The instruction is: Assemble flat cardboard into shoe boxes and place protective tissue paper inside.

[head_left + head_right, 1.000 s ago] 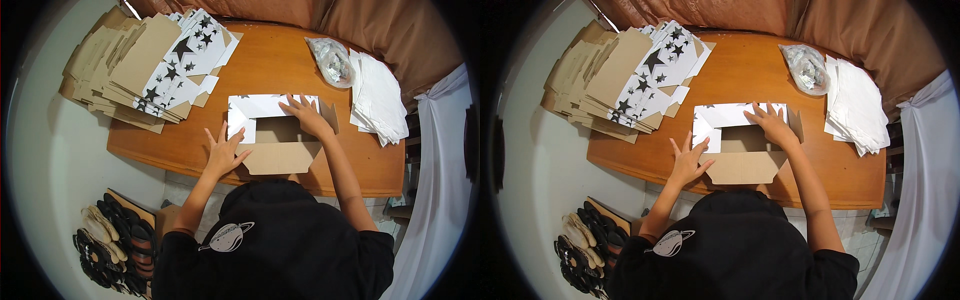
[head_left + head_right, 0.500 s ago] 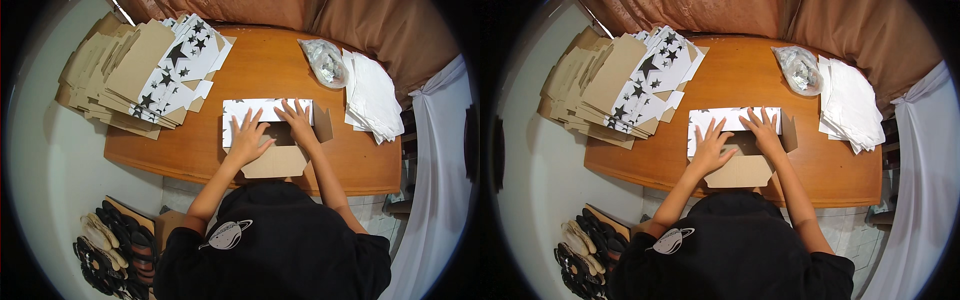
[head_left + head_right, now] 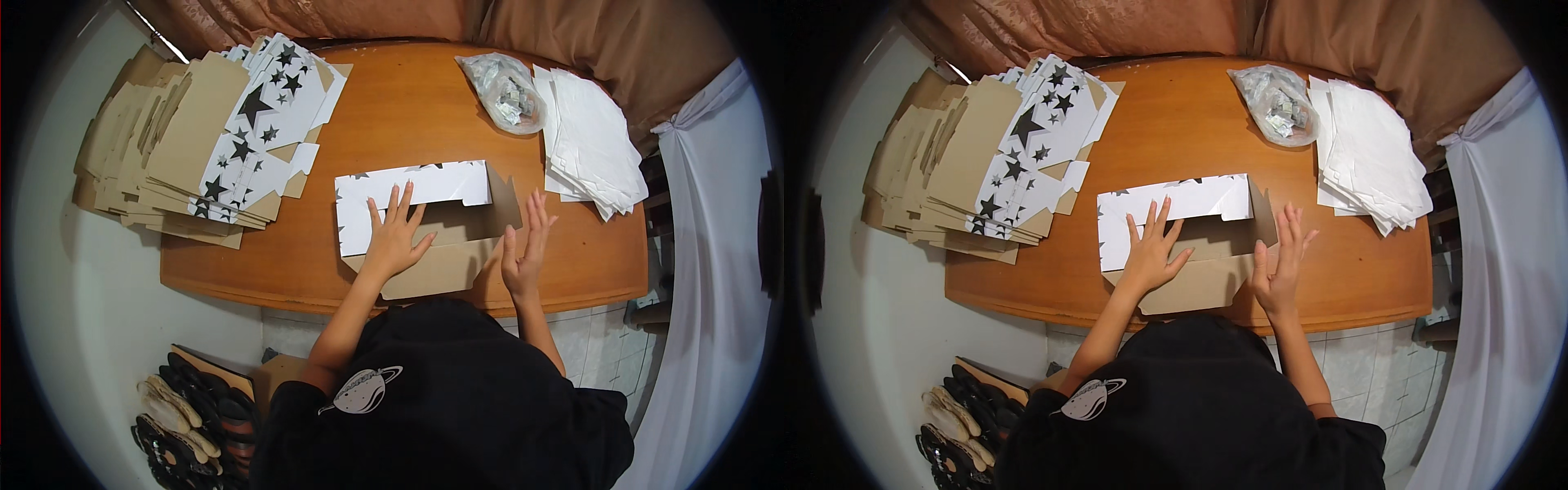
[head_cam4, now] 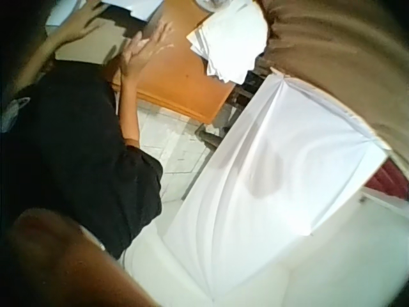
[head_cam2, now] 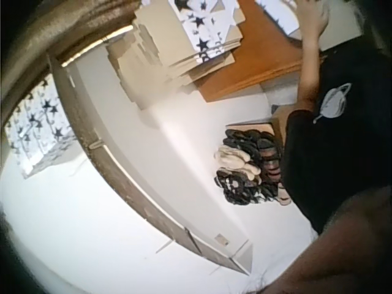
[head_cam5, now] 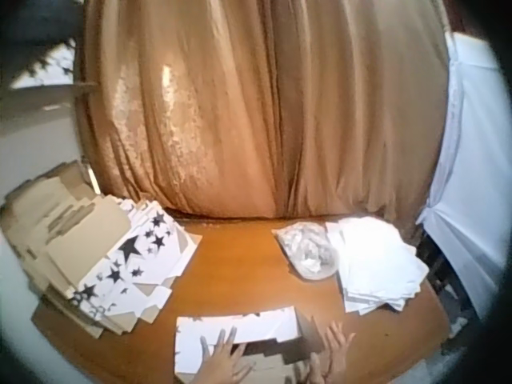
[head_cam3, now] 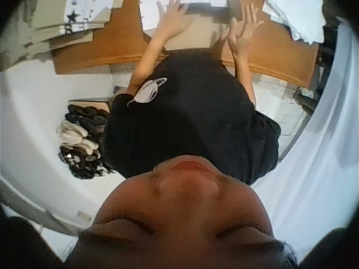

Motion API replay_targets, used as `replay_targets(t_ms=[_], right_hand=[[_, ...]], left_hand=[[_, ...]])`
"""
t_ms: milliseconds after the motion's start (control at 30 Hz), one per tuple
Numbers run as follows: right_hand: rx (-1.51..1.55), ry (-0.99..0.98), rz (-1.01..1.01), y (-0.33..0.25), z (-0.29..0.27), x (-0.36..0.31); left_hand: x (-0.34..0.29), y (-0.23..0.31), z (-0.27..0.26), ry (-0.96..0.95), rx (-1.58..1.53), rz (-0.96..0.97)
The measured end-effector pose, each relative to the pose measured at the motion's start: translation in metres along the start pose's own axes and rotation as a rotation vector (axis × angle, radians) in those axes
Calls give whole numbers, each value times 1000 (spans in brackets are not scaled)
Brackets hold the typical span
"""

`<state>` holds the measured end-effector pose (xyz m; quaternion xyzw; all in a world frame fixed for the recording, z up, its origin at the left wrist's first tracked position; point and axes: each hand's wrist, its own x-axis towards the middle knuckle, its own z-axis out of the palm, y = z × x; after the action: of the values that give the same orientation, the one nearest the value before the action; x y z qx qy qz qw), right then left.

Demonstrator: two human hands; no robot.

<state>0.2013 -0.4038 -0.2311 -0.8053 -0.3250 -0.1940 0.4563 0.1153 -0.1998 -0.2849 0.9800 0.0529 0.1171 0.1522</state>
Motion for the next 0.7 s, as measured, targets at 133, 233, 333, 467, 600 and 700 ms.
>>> replay_targets(t_ms=[133, 233, 333, 467, 600, 700], right_hand=[[80, -125, 135, 13, 6, -23], [-9, -388, 62, 7, 20, -34], [-183, -546, 13, 3, 35, -42], [-364, -571, -23, 5, 43, -47], [-459, -604, -67, 6, 44, -47], [-487, -623, -77, 7, 42, -45]], left_hand=[[0, -1, 0, -5, -10, -4], [0, 0, 1, -8, -13, -6], [0, -1, 3, -8, -22, -6], [1, -1, 3, -4, -31, -1], [1, -1, 3, -14, -25, -8], [2, -1, 3, -15, -10, -4]])
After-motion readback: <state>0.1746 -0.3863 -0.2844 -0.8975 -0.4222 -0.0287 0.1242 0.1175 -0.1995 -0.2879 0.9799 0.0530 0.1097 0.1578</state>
